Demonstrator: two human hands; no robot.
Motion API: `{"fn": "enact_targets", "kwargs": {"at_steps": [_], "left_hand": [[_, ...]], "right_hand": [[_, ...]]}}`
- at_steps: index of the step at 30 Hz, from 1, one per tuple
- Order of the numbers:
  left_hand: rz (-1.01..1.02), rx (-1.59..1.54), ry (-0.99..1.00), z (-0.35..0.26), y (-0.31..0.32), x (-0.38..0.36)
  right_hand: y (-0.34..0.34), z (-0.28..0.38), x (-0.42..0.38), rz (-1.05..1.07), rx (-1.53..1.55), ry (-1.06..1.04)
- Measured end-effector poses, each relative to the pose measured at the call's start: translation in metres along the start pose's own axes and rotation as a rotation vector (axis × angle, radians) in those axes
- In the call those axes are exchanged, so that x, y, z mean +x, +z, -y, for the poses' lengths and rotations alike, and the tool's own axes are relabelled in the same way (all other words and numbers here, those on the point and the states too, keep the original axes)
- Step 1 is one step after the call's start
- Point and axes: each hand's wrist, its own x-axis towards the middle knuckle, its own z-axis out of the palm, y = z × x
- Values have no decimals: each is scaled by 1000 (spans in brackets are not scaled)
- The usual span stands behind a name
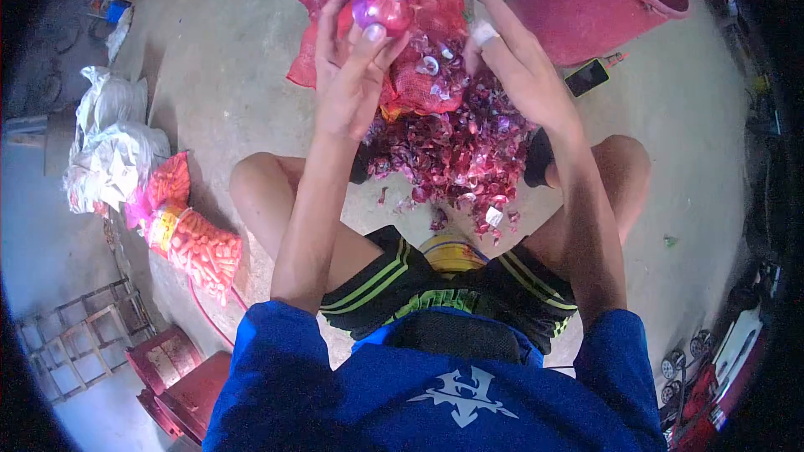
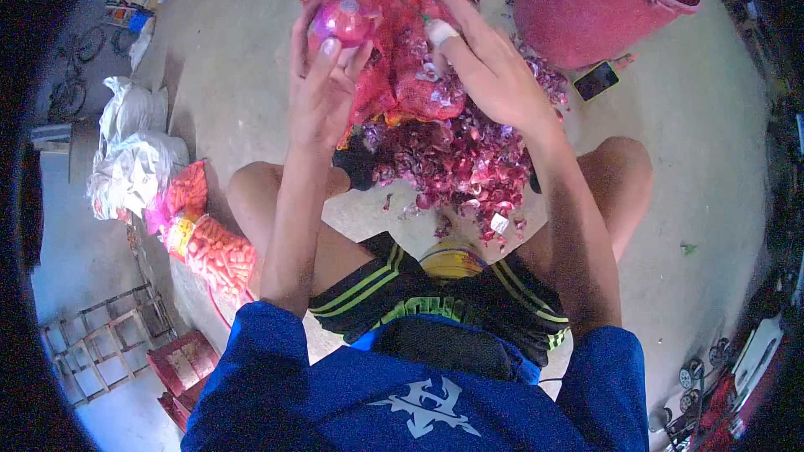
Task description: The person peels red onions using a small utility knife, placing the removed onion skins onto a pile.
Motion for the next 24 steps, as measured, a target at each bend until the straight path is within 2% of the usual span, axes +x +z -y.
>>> {"fn": "enact_targets", "kwargs": {"at_steps": [1, 3, 4, 6, 9, 15, 18, 21, 24], "left_hand": [[-2, 2, 2, 1, -1, 0], [-66, -95, -65, 7, -5, -1], [-64, -95, -70, 8, -6, -1], [-41, -147, -142, 11, -8, -1], [-7, -2, -148, 16, -7, -1], [-12, -40, -162, 14, -6, -3], [-48, -23, -183, 16, -9, -3], [-103, -41, -189, 18, -6, -5], [-60, -18, -205, 19, -12, -2]], "right_hand": [[4, 1, 2, 2, 2, -1], [12, 3, 4, -139, -3, -162], [9, 1, 3, -142, -3, -159], [3, -1, 2, -96, -34, -147], [2, 7, -4, -68, -104, -136], [0, 22, -16, 23, -280, -235], [-4, 20, -15, 74, -367, -202], [-3, 18, -14, 58, -341, -243], [-7, 20, -13, 103, -375, -190]]}}
